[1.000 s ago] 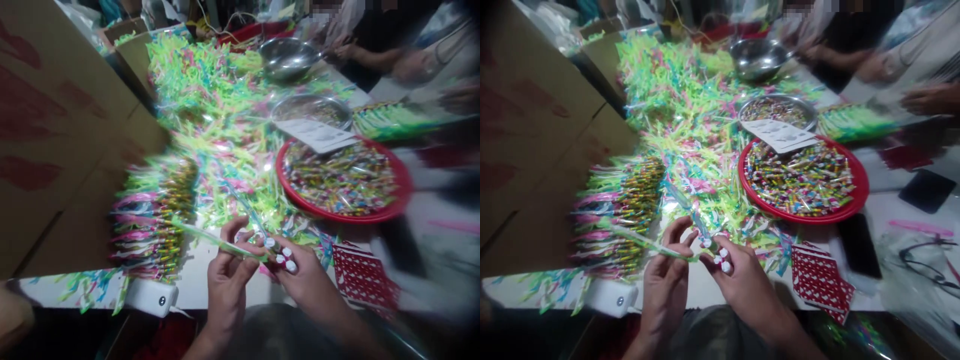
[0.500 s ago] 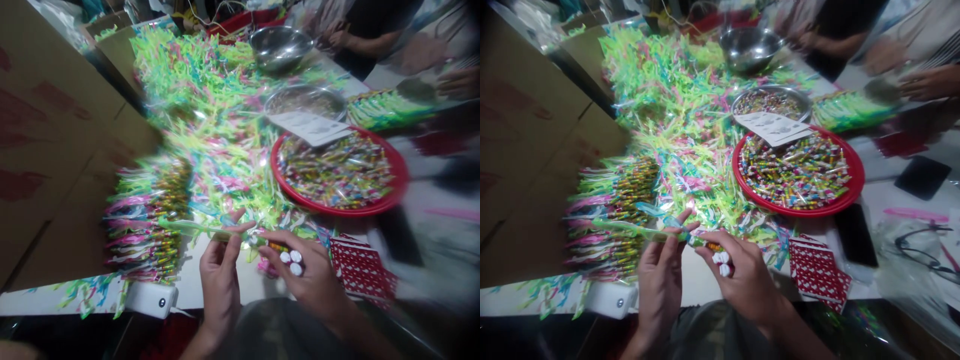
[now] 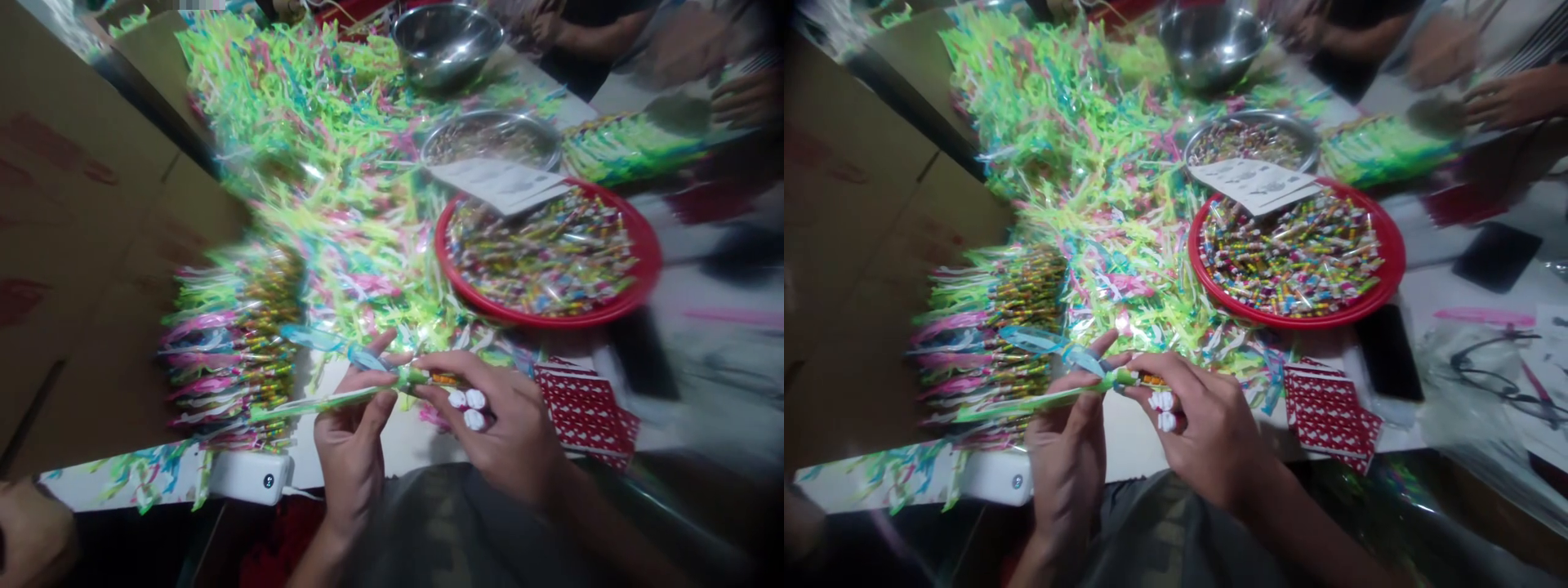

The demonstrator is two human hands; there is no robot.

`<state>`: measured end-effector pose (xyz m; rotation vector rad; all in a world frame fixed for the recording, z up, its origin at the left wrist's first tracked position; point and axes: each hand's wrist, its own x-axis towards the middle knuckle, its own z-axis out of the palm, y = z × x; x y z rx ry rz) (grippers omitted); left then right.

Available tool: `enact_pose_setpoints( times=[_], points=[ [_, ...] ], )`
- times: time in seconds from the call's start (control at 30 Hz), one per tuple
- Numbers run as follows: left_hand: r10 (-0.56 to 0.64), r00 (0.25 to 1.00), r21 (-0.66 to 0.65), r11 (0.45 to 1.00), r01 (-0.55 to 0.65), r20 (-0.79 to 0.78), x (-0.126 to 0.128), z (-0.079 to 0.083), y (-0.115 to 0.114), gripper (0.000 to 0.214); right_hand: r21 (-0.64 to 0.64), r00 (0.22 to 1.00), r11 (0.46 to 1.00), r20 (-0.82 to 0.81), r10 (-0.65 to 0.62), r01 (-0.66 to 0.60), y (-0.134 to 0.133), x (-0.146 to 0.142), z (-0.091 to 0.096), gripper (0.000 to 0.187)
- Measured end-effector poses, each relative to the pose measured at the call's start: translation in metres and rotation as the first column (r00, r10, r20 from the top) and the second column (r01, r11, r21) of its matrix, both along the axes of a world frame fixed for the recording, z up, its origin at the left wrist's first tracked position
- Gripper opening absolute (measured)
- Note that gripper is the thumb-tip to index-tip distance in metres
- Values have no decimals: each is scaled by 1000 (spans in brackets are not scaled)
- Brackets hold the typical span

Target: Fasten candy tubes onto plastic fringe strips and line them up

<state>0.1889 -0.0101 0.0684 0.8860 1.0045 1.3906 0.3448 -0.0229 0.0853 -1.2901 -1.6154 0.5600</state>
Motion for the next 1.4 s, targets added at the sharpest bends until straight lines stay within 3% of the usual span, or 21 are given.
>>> enact_pose_setpoints(
  times=[0.4,0.63,0.77,0.9,1.1,1.2,1.27,1.4],
  points=[
    [-23,997,59,998,27,-68,-4,2,-6,1,-128,995,990,-91,43,-54,0,-1,3,16],
    [-28,995,151,988,42,-93,-7,-7,-5,7,136,993,987,94,69,-81,-1,3,-1,31],
    [4,998,188,982,6,-57,-4,-11,-7,8,121,989,989,125,75,-90,-4,2,-3,29],
    [81,995,149,986,-72,-55,-1,-11,-13,7,117,992,988,86,88,-98,-8,-2,-6,30],
    [40,999,4,999,-40,36,3,-11,-15,12,87,998,995,-44,53,-49,-8,-15,-6,22],
    [68,997,-50,997,-66,47,5,-11,-9,17,7,991,998,-120,58,-58,-6,-18,-11,18],
    [69,996,-119,991,-63,52,5,-13,-2,23,-140,980,989,-197,13,-41,-4,-18,-20,12],
    [76,990,-210,976,-50,116,4,-21,12,74,-460,938,887,-293,-187,33,1,-26,-50,29]
  ],
)
